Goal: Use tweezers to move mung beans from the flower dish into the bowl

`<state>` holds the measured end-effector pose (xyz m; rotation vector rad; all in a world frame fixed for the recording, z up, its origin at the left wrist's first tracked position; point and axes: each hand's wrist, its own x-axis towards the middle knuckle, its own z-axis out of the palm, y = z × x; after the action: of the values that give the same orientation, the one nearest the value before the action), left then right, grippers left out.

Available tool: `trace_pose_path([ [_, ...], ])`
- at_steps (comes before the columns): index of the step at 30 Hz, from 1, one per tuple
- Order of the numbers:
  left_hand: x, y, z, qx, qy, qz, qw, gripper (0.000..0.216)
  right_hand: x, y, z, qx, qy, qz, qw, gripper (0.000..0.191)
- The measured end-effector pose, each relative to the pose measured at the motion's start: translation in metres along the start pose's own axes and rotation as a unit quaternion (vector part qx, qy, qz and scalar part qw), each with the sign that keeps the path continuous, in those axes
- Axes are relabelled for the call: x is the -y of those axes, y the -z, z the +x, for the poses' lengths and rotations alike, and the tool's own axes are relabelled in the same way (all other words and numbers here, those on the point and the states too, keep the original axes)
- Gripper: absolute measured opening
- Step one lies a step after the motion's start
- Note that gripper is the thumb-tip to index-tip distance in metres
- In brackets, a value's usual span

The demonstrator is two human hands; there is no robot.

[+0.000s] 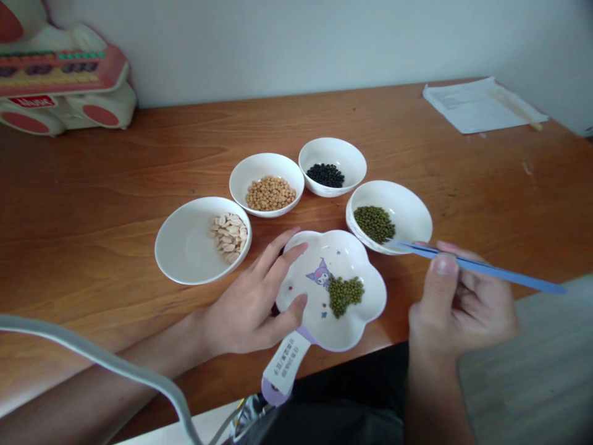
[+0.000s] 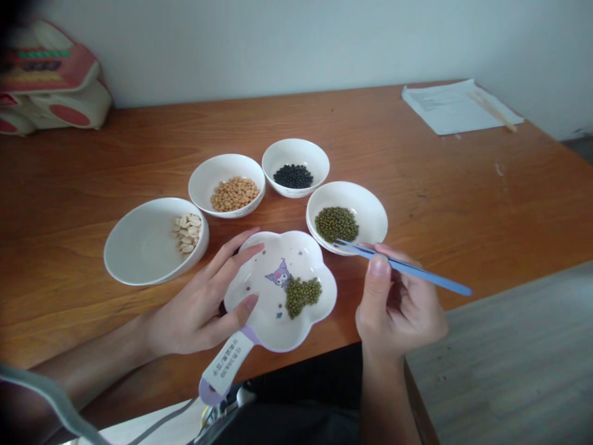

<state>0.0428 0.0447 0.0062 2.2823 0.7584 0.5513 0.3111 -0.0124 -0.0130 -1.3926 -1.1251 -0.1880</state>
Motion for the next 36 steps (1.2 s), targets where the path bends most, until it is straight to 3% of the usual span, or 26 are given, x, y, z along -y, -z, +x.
trace_pose_path([
  [3, 0.0, 0.0, 0.0, -0.005, -0.006, 0.0, 1.0, 0.07, 0.003, 0.01, -0.004, 0.099, 0.057, 0.015, 0.993, 0.021],
  [6, 0.001, -0.001, 0.0, -0.006, -0.008, 0.003, 1.0, 0.067, 0.006, 0.015, -0.001, 0.216, 0.131, 0.008, 0.967, 0.028],
  [9, 0.002, -0.002, -0.001, -0.006, -0.008, 0.007, 1.0, 0.066, 0.008, 0.015, 0.003, 0.267, 0.168, 0.014, 0.949, 0.029],
  [36, 0.003, -0.001, 0.0, -0.008, -0.008, 0.004, 1.0, 0.066, 0.003, 0.015, 0.004, 0.286, 0.136, -0.002, 0.949, 0.024],
])
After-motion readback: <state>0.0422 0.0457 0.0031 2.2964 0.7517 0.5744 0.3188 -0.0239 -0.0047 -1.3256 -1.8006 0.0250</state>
